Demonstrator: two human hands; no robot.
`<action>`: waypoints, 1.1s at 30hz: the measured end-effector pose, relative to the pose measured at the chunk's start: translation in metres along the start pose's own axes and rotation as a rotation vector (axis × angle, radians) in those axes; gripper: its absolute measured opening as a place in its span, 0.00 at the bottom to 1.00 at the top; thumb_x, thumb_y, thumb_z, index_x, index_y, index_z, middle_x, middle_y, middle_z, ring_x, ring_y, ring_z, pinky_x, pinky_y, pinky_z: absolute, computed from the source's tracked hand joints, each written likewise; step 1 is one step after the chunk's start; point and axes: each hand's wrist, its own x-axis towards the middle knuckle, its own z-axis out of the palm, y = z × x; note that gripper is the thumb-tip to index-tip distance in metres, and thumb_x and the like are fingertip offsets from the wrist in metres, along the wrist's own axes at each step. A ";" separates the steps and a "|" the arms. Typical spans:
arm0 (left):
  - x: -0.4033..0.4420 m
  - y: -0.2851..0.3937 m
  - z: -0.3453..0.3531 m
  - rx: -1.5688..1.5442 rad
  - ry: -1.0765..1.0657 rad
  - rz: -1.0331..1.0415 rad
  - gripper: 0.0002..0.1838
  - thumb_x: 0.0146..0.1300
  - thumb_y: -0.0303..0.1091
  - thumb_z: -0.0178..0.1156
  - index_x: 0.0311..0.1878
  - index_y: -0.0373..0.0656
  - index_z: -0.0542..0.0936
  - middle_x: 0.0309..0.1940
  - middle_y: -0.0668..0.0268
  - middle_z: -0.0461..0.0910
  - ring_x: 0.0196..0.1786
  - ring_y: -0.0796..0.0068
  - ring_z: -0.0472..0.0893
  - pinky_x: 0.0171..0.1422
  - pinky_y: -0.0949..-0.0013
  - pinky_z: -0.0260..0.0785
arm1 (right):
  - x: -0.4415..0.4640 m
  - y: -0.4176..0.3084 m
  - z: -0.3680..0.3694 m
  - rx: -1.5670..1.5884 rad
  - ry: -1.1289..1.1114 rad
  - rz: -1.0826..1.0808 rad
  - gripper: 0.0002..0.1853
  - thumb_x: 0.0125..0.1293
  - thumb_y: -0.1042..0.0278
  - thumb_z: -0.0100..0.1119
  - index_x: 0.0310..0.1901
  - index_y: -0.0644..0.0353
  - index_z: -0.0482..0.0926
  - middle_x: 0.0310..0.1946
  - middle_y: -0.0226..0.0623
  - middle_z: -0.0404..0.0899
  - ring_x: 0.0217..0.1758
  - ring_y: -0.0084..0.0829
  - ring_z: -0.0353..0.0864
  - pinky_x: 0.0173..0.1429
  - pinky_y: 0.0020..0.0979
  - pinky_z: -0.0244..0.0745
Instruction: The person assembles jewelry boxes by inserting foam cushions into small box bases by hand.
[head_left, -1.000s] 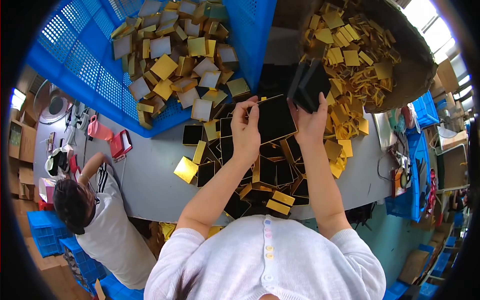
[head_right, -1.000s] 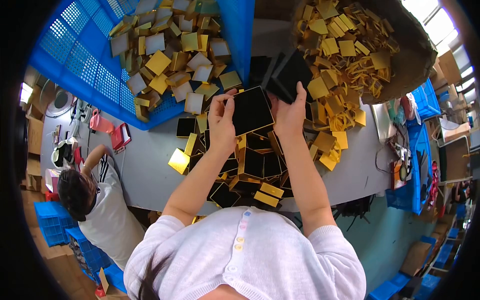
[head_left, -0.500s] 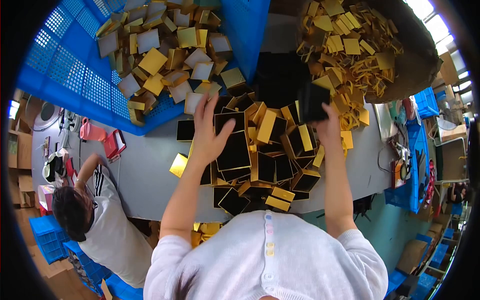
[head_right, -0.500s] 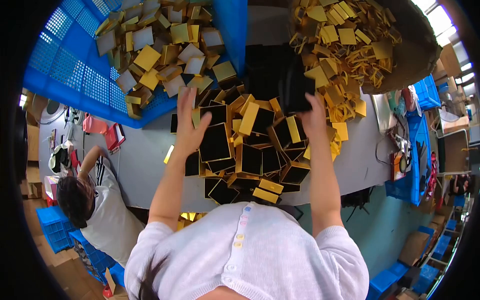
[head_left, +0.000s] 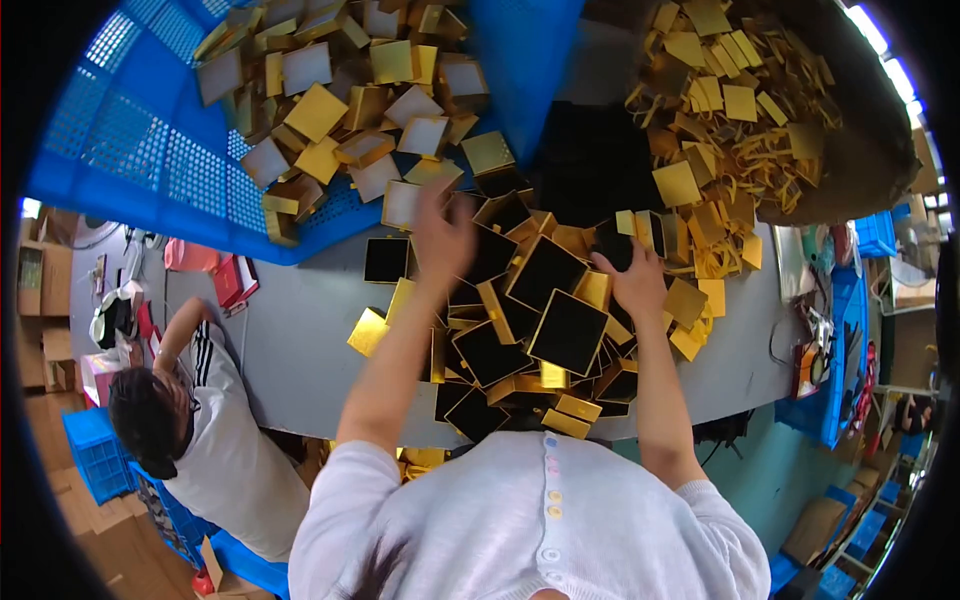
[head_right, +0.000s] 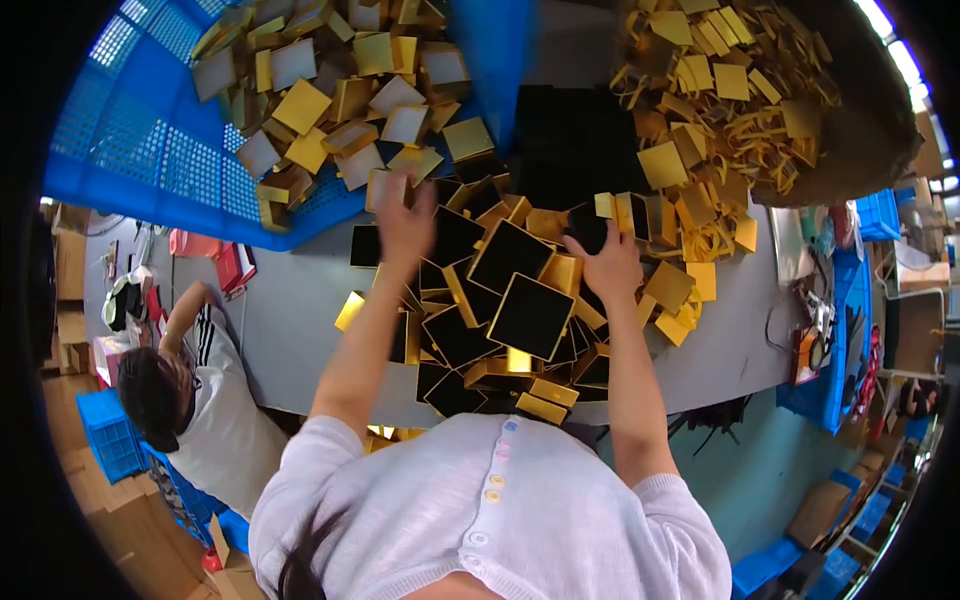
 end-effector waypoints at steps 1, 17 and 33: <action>0.029 -0.059 -0.007 0.284 0.159 0.139 0.18 0.56 0.31 0.61 0.50 0.35 0.75 0.47 0.50 0.76 0.54 0.49 0.74 0.59 0.55 0.66 | 0.004 0.000 0.000 -0.046 -0.025 0.013 0.48 0.51 0.26 0.58 0.66 0.53 0.65 0.59 0.49 0.68 0.61 0.49 0.71 0.62 0.47 0.68; 0.014 -0.023 -0.081 -0.205 -0.030 -0.335 0.30 0.53 0.18 0.48 0.63 0.44 0.62 0.55 0.53 0.73 0.49 0.53 0.78 0.50 0.57 0.74 | -0.006 -0.009 -0.060 0.891 0.073 -0.370 0.39 0.44 0.67 0.69 0.63 0.53 0.68 0.53 0.42 0.71 0.59 0.41 0.71 0.63 0.36 0.66; -0.061 0.092 -0.015 -0.712 -0.479 -0.207 0.19 0.72 0.36 0.46 0.63 0.45 0.63 0.53 0.64 0.71 0.56 0.75 0.72 0.60 0.74 0.64 | -0.046 -0.100 -0.105 0.451 -0.133 -1.274 0.40 0.42 0.56 0.61 0.63 0.51 0.68 0.60 0.48 0.65 0.68 0.48 0.61 0.75 0.51 0.44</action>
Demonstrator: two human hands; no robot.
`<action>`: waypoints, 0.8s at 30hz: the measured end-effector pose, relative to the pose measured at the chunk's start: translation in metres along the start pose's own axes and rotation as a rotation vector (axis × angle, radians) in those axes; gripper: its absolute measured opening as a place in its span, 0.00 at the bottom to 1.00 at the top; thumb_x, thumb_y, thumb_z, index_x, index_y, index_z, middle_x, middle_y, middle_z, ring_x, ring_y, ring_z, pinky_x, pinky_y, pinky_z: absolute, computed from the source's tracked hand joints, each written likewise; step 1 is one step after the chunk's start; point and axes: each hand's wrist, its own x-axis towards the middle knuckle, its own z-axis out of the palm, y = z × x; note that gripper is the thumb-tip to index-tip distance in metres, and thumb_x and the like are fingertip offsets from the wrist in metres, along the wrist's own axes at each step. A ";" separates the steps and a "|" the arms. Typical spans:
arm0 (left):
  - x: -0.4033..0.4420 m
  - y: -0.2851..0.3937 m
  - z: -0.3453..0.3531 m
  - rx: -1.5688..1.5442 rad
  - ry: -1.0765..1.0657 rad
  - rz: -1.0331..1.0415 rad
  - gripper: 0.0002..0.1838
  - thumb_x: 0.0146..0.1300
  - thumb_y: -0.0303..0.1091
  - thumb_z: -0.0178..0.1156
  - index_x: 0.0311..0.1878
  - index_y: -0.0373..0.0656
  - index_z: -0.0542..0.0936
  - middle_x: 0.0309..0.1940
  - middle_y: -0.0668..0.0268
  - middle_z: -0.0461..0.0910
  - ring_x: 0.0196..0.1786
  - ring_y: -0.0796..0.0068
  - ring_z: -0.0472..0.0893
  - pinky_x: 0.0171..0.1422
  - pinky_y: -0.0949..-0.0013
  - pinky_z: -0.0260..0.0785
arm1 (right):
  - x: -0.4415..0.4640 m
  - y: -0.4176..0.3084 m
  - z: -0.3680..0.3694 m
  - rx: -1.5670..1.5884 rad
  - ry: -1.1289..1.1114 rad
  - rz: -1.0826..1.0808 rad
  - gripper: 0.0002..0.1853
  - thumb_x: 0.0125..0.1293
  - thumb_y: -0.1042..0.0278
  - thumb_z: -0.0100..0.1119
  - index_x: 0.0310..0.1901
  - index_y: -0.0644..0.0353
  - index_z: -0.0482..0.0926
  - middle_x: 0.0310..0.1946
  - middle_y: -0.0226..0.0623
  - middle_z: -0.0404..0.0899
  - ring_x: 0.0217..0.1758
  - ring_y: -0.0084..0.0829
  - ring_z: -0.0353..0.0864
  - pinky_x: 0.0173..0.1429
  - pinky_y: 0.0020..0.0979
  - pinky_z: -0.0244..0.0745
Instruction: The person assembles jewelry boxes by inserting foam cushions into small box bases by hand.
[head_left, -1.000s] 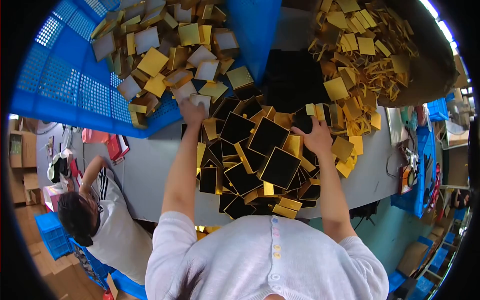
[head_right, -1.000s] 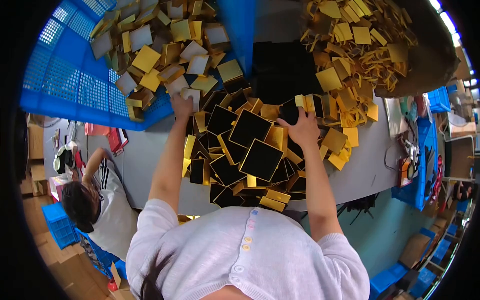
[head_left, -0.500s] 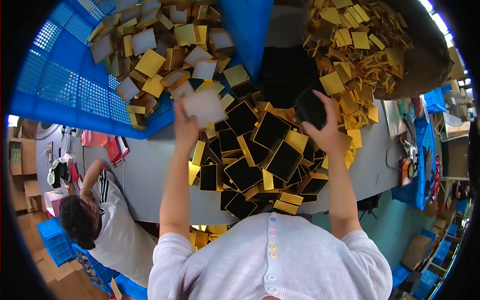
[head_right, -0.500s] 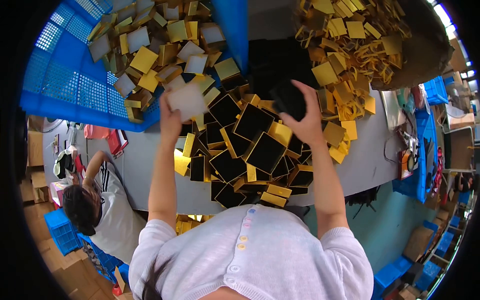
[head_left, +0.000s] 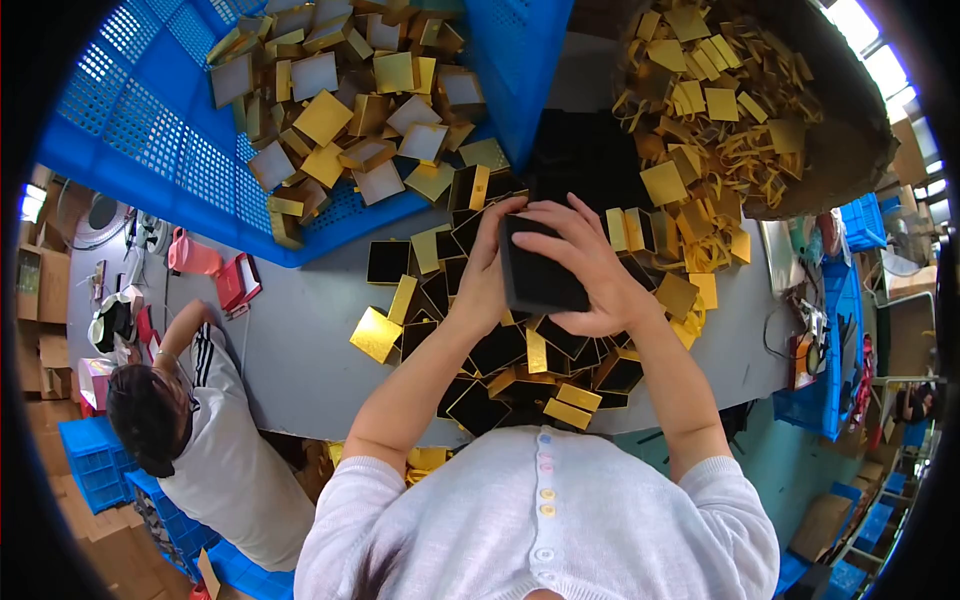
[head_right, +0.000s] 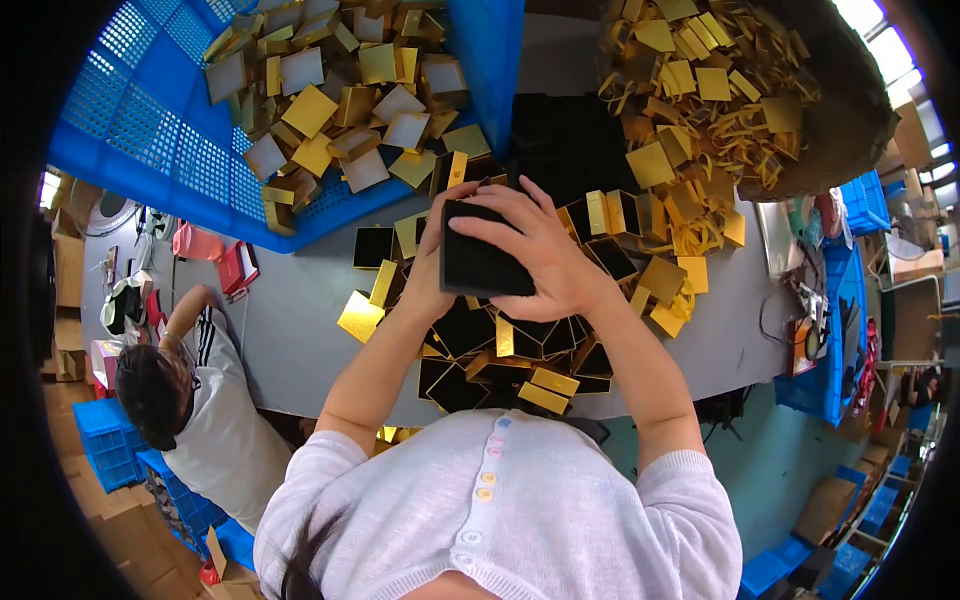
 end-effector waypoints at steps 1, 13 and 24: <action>-0.001 0.000 0.003 -0.028 0.015 0.025 0.21 0.69 0.32 0.51 0.64 0.44 0.63 0.53 0.65 0.71 0.55 0.77 0.72 0.60 0.76 0.64 | -0.004 0.009 0.005 0.148 0.126 0.019 0.38 0.47 0.51 0.58 0.63 0.56 0.67 0.60 0.47 0.66 0.68 0.45 0.62 0.75 0.48 0.45; 0.011 -0.011 -0.035 0.357 -0.034 0.055 0.25 0.64 0.31 0.60 0.63 0.41 0.67 0.53 0.60 0.74 0.52 0.72 0.76 0.59 0.72 0.66 | -0.001 0.038 0.046 1.219 0.718 0.258 0.40 0.60 0.43 0.48 0.67 0.64 0.61 0.65 0.49 0.65 0.68 0.44 0.64 0.71 0.44 0.54; 0.117 -0.148 -0.262 1.786 0.356 0.238 0.09 0.50 0.28 0.66 0.36 0.39 0.81 0.61 0.53 0.66 0.70 0.37 0.54 0.73 0.38 0.46 | -0.034 0.063 0.068 0.914 0.564 0.477 0.38 0.56 0.60 0.46 0.70 0.62 0.54 0.64 0.46 0.64 0.71 0.38 0.61 0.74 0.39 0.51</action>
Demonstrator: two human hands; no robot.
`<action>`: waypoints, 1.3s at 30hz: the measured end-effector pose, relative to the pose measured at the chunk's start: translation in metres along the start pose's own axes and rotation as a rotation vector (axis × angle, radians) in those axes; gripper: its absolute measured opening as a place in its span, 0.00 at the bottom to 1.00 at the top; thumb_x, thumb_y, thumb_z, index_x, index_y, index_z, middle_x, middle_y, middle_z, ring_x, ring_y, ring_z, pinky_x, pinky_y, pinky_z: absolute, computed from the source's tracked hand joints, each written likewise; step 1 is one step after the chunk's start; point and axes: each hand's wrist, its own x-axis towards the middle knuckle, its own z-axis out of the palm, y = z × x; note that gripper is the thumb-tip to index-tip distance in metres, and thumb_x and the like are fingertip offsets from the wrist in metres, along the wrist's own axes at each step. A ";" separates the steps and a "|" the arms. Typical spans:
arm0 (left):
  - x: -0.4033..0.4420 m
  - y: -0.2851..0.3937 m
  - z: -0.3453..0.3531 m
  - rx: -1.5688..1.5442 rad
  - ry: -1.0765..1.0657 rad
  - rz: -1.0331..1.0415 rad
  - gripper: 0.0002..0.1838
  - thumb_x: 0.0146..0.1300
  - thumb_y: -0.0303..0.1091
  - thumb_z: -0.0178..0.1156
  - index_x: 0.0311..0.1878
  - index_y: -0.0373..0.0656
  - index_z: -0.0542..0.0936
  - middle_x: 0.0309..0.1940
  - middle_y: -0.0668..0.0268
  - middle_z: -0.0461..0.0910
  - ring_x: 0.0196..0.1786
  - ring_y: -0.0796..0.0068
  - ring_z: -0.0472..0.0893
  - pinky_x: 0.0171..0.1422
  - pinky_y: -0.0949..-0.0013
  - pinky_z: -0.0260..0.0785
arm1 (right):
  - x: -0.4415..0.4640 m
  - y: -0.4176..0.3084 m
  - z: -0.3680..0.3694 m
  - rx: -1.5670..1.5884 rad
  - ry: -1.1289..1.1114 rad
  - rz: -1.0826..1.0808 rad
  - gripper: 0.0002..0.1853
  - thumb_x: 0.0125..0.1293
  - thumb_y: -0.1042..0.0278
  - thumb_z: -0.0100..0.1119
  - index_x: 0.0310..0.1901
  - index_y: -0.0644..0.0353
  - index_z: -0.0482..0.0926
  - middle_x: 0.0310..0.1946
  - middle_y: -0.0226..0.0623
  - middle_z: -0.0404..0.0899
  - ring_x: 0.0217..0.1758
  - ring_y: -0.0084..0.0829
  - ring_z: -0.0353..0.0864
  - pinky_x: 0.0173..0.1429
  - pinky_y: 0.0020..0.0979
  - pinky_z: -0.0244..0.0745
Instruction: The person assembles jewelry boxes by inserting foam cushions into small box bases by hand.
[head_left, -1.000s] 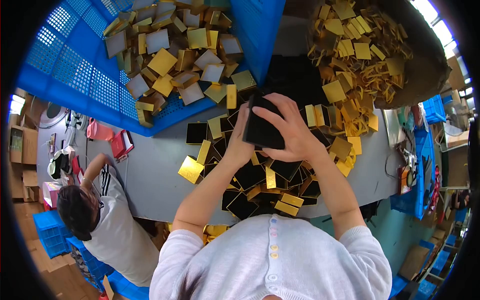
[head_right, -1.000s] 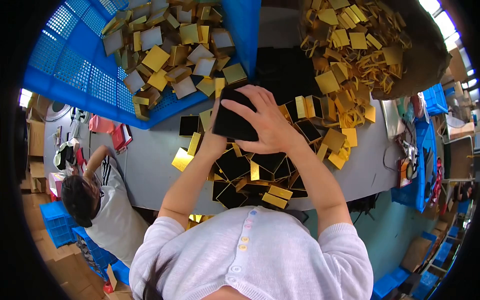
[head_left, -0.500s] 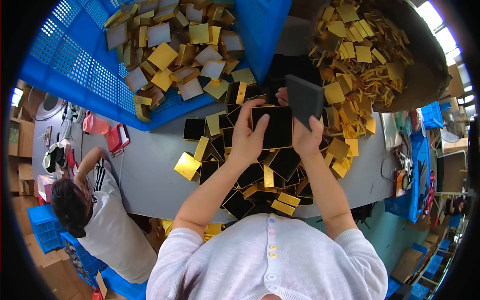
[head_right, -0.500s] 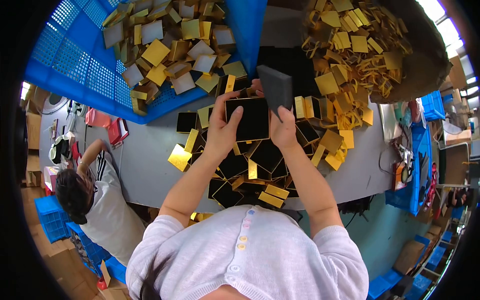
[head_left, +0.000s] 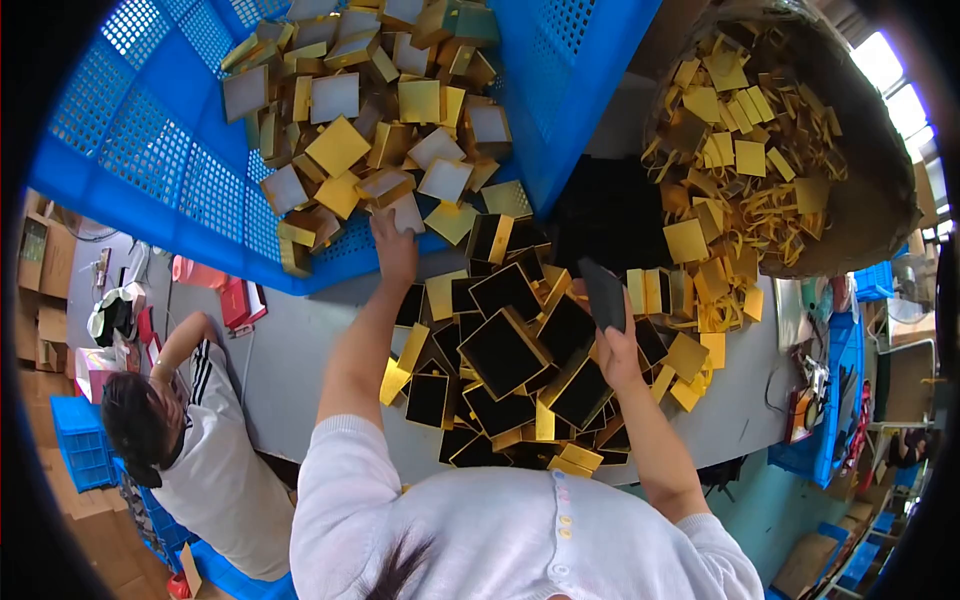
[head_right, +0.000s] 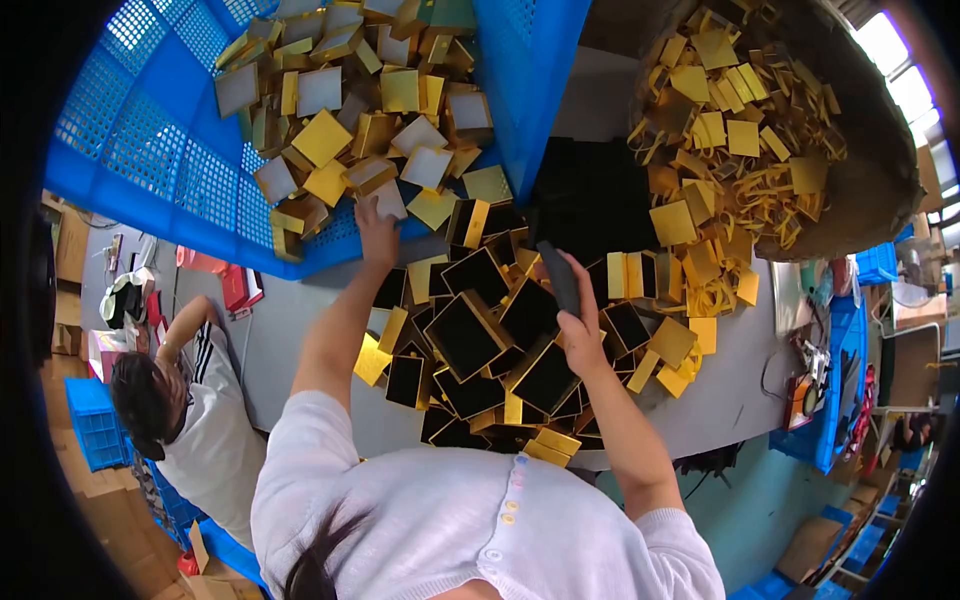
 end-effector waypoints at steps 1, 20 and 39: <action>-0.003 0.000 0.003 -0.004 0.000 0.007 0.09 0.50 0.28 0.66 0.36 0.39 0.81 0.61 0.53 0.66 0.70 0.37 0.54 0.73 0.38 0.46 | 0.001 -0.002 0.001 -0.020 -0.025 -0.004 0.38 0.56 0.60 0.46 0.70 0.62 0.54 0.64 0.46 0.65 0.71 0.38 0.61 0.74 0.38 0.51; -0.053 0.073 -0.221 -0.848 0.097 -0.034 0.30 0.38 0.32 0.78 0.48 0.46 0.78 0.63 0.55 0.61 0.64 0.54 0.66 0.63 0.56 0.65 | 0.008 -0.055 0.021 -0.729 -0.259 -0.301 0.40 0.49 0.52 0.65 0.64 0.58 0.65 0.60 0.48 0.64 0.63 0.49 0.64 0.67 0.41 0.59; -0.072 0.159 -0.237 -2.305 -0.501 -0.408 0.56 0.47 0.11 0.59 0.76 0.57 0.43 0.73 0.64 0.49 0.71 0.67 0.59 0.67 0.68 0.61 | 0.023 -0.044 0.051 -0.977 -0.567 -0.399 0.32 0.58 0.72 0.54 0.67 0.48 0.62 0.73 0.44 0.48 0.77 0.52 0.40 0.77 0.54 0.36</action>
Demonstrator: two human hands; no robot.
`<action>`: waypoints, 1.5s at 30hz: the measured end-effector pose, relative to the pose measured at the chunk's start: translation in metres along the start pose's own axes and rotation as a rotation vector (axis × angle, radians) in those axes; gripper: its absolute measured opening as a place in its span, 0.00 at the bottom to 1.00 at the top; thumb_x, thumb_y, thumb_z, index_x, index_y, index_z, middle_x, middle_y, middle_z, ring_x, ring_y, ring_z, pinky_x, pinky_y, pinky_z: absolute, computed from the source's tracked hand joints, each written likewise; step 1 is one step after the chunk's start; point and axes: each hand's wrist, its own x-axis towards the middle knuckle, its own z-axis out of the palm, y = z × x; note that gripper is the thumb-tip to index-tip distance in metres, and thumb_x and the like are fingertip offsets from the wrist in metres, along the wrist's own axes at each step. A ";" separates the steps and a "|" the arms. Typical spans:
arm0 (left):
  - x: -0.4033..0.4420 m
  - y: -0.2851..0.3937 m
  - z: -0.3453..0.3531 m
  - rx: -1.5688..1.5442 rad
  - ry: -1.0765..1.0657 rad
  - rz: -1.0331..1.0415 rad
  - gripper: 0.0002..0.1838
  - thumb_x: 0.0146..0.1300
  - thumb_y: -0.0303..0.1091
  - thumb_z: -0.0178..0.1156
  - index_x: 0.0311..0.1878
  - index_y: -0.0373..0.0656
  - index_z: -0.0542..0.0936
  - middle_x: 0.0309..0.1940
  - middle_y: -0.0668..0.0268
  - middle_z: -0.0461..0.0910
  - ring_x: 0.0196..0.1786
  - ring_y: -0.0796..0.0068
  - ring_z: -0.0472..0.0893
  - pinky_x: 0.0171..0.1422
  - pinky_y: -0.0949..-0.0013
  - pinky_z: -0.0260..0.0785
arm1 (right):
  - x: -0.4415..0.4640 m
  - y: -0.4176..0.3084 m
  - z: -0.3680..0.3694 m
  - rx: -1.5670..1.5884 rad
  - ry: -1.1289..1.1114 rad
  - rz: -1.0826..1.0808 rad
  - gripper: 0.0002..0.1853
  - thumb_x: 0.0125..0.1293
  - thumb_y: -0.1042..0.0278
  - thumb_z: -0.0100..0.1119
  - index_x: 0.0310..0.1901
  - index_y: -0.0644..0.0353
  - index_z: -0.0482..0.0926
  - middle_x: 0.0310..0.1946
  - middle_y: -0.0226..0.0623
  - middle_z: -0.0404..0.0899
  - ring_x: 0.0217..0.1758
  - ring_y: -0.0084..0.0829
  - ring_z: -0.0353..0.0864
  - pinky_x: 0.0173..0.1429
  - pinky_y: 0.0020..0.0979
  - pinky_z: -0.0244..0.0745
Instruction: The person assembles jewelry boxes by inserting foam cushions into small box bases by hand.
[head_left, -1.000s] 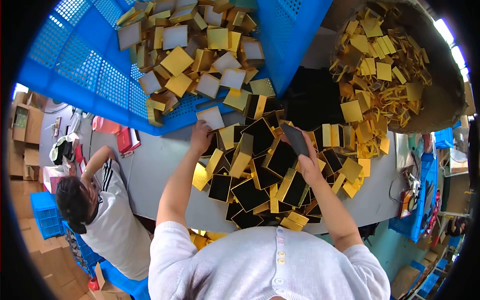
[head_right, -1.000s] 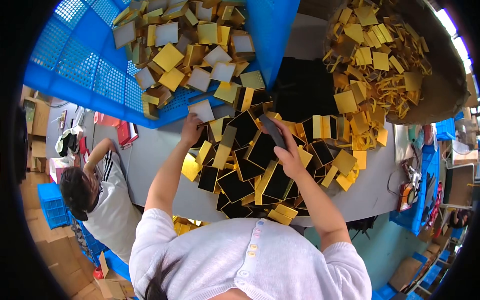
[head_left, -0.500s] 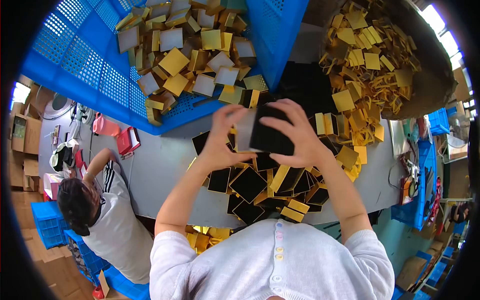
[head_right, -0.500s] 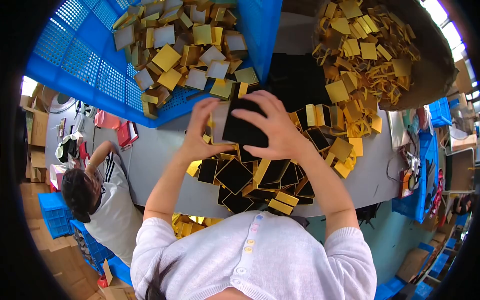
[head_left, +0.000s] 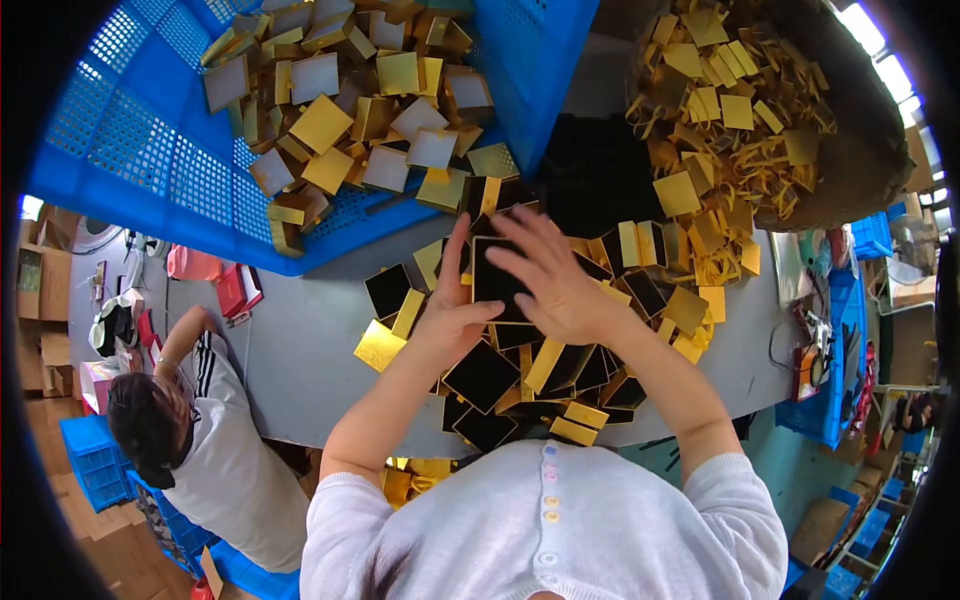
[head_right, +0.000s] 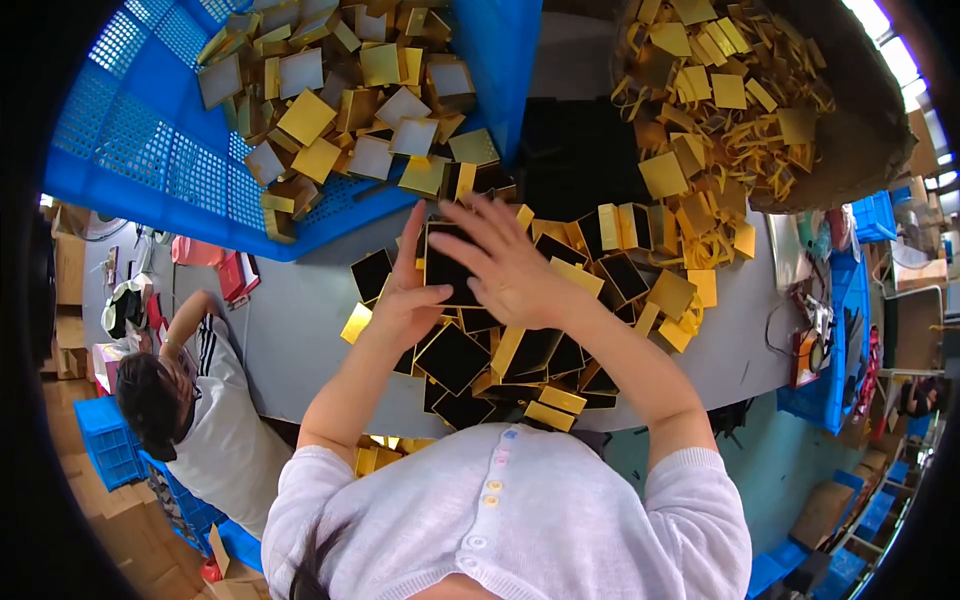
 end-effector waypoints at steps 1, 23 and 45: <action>0.001 0.002 -0.004 0.157 0.089 -0.058 0.54 0.46 0.11 0.60 0.76 0.54 0.47 0.72 0.64 0.53 0.70 0.68 0.61 0.68 0.69 0.61 | 0.001 0.006 0.011 0.107 0.043 -0.071 0.34 0.53 0.78 0.55 0.65 0.52 0.63 0.72 0.45 0.52 0.77 0.51 0.43 0.77 0.52 0.37; 0.182 -0.025 -0.196 2.213 0.355 -0.140 0.55 0.40 0.45 0.75 0.73 0.66 0.53 0.61 0.49 0.63 0.61 0.44 0.66 0.60 0.47 0.65 | 0.063 0.285 0.024 -0.181 0.010 1.296 0.57 0.45 0.37 0.67 0.73 0.43 0.46 0.68 0.55 0.55 0.69 0.53 0.58 0.67 0.53 0.59; 0.015 0.027 -0.084 0.667 0.125 0.228 0.62 0.39 0.10 0.66 0.75 0.60 0.44 0.63 0.62 0.65 0.61 0.63 0.72 0.63 0.60 0.69 | -0.043 0.229 0.008 -0.244 0.729 0.709 0.14 0.63 0.70 0.57 0.51 0.57 0.74 0.37 0.38 0.79 0.39 0.37 0.77 0.50 0.33 0.72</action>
